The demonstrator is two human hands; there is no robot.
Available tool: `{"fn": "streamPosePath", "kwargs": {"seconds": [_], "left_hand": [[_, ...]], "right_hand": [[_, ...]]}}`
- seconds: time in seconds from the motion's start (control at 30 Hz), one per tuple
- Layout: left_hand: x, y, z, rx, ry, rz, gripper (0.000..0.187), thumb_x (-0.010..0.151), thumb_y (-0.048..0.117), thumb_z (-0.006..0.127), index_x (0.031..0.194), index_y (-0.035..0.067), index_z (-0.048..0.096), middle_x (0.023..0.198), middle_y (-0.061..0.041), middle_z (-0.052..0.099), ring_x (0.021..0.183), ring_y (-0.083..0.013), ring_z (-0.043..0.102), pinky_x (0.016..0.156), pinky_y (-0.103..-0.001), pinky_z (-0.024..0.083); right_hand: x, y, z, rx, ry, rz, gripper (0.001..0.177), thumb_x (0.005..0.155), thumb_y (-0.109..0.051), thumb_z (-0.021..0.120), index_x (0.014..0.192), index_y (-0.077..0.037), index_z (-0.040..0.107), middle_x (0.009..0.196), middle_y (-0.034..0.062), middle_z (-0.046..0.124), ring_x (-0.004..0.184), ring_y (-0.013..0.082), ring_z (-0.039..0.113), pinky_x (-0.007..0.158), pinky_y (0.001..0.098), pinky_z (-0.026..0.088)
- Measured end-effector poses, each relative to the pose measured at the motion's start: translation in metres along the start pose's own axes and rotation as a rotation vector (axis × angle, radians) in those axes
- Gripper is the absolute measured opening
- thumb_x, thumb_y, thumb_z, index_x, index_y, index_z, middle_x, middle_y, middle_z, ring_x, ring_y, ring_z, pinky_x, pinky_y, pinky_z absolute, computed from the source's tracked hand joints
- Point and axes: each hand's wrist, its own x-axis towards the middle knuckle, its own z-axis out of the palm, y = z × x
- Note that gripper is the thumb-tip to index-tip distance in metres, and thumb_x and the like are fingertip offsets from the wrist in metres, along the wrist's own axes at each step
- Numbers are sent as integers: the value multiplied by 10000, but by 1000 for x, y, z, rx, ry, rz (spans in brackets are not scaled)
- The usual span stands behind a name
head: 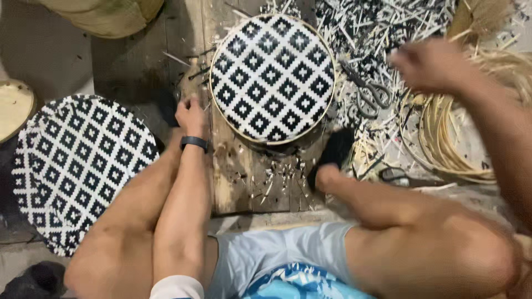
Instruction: The person trims the edges of a woven basket lid using shears. They place the lid on a wooden block, cut around the perimeter, flip the lid, and repeat the trimming process.
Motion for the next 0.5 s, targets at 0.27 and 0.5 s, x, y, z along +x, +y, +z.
{"fn": "streamPosePath", "kwargs": {"seconds": [0.27,0.5], "left_hand": [[82,-57,94,175,-219,-252,763,996,630,582,1223,-94,670,1271,-296,657,1183,-413,614,1003,-467,473],[76,-49,130,-438,-187,-789,630,1027,556,485,1219,-10,684,1170,-134,709,1047,-287,644,902,-450,534]], "right_hand": [[163,41,194,466,1,60,603,1114,-536,381,1225,-3,639,1081,234,658,908,323,620,827,510,509],[268,2,298,1242,72,703,696,1013,-614,430,1237,34,553,1266,239,619,1105,355,600,928,558,482]]}}
